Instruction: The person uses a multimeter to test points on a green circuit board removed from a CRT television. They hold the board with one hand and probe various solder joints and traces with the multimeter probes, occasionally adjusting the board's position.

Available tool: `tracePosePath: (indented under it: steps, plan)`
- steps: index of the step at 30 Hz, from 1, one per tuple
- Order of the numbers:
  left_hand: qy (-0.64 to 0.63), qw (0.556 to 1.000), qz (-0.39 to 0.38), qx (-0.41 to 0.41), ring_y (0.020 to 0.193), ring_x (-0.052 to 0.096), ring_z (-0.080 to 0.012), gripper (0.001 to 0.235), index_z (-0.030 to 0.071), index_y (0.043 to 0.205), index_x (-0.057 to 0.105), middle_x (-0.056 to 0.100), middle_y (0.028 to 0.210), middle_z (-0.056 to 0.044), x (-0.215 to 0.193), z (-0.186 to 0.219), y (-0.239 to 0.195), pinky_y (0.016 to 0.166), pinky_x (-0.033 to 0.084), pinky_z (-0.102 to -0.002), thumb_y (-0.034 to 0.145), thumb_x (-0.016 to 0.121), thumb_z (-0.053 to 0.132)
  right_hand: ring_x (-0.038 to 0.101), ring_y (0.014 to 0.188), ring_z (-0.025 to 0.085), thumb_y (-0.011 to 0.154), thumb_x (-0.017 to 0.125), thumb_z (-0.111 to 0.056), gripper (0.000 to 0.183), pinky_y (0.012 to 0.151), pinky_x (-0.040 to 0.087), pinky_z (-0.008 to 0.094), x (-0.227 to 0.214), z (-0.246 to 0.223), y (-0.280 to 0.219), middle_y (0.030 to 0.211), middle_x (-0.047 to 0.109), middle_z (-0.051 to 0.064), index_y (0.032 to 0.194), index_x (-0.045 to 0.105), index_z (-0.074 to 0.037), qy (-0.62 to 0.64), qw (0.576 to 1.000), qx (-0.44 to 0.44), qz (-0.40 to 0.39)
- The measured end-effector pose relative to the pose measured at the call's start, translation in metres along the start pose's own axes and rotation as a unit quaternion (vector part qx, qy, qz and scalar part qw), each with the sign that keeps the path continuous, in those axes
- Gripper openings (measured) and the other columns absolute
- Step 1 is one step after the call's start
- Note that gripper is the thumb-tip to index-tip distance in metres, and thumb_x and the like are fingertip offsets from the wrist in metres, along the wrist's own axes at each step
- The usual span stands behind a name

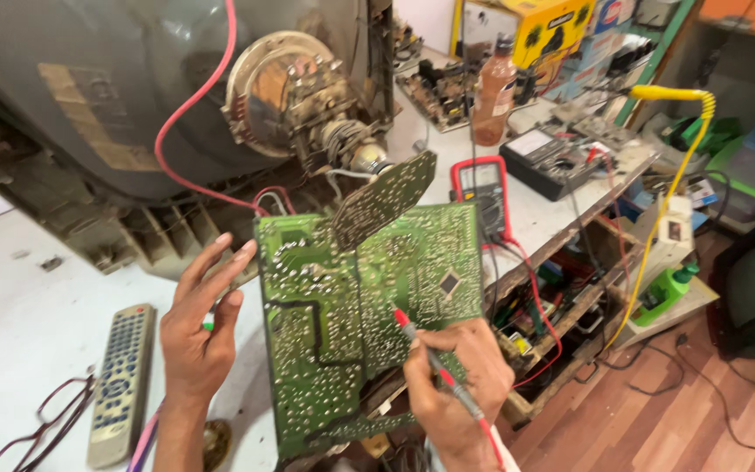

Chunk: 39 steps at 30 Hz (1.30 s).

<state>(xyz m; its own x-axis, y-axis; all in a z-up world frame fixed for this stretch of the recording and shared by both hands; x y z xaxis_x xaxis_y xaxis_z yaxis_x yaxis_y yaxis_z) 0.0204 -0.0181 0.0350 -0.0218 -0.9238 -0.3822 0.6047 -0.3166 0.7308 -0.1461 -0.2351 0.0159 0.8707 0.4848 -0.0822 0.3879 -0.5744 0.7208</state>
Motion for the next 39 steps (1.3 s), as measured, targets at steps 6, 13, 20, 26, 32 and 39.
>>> tracePosePath:
  steps: [6, 13, 20, 26, 32, 39]
  plan:
    - [-0.009, 1.000, 0.003, 0.029, 0.147, 0.051, -0.0237, 0.042, 0.008, 0.136, 0.065, 0.068, 0.138, -0.006, -0.001, 0.000, -0.001, 0.110, 0.051, -0.034, 0.098, 0.058, -0.008, 0.067, 0.074, 0.019, 0.075, 0.074, 0.005, 0.011, 0.067, 0.053, 0.029, 0.000, -0.004, -0.003, 0.080, 0.069, 0.010, 0.084, 0.071, 0.000, -0.016, 1.000, 0.007, -0.007]
    - [-0.003, 0.999, 0.002, 0.032, 0.148, 0.051, -0.0241, 0.042, 0.009, 0.137, 0.065, 0.069, 0.138, -0.005, -0.002, -0.002, -0.002, 0.116, 0.048, -0.036, 0.099, 0.058, -0.007, 0.067, 0.076, 0.020, 0.075, 0.075, 0.005, 0.012, 0.068, 0.052, 0.030, 0.001, -0.008, -0.002, 0.080, 0.070, 0.010, 0.085, 0.071, -0.001, -0.023, 1.000, -0.005, -0.016]
    - [0.002, 0.999, 0.004, 0.036, 0.148, 0.051, -0.0235, 0.040, 0.010, 0.137, 0.065, 0.069, 0.138, -0.004, -0.002, -0.002, -0.002, 0.119, 0.046, -0.037, 0.101, 0.060, -0.004, 0.066, 0.075, 0.021, 0.075, 0.075, 0.005, 0.011, 0.067, 0.051, 0.030, 0.006, -0.016, -0.001, 0.076, 0.070, 0.007, 0.084, 0.071, -0.001, -0.013, 0.999, -0.021, -0.028]
    - [0.004, 0.999, 0.003, 0.038, 0.148, 0.050, -0.0238, 0.041, 0.010, 0.137, 0.065, 0.069, 0.138, -0.004, -0.002, -0.002, -0.002, 0.120, 0.046, -0.038, 0.100, 0.059, -0.004, 0.066, 0.075, 0.020, 0.075, 0.075, 0.005, 0.012, 0.066, 0.052, 0.030, 0.007, -0.016, -0.001, 0.077, 0.070, 0.008, 0.084, 0.071, -0.001, -0.019, 0.999, -0.012, -0.033]
    - [0.003, 1.000, 0.003, 0.025, 0.148, 0.050, -0.0241, 0.041, 0.010, 0.136, 0.066, 0.070, 0.136, -0.004, -0.001, -0.001, -0.001, 0.113, 0.050, -0.036, 0.099, 0.058, -0.006, 0.066, 0.073, 0.019, 0.073, 0.075, 0.005, 0.012, 0.064, 0.052, 0.029, 0.008, -0.015, 0.000, 0.075, 0.069, 0.008, 0.082, 0.071, -0.001, -0.006, 1.000, -0.017, -0.016]
    - [-0.009, 1.000, 0.001, 0.015, 0.147, 0.050, -0.0242, 0.042, 0.010, 0.136, 0.065, 0.070, 0.136, -0.004, 0.000, -0.003, -0.002, 0.108, 0.053, -0.034, 0.098, 0.057, -0.005, 0.066, 0.072, 0.019, 0.072, 0.075, 0.005, 0.013, 0.064, 0.052, 0.030, 0.008, -0.012, 0.000, 0.075, 0.069, 0.007, 0.082, 0.071, -0.002, -0.005, 1.000, -0.021, -0.017]
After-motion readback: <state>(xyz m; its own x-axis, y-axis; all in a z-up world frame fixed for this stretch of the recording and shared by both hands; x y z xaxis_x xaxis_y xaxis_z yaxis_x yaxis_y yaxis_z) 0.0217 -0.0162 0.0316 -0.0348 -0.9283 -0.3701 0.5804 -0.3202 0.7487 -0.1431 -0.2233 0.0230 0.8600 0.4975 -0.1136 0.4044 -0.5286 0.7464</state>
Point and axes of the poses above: each hand's wrist, its own y-axis towards the middle knuckle, its own x-axis out of the palm, z = x × y, the point moved 4 cm from there along y, towards the middle knuckle
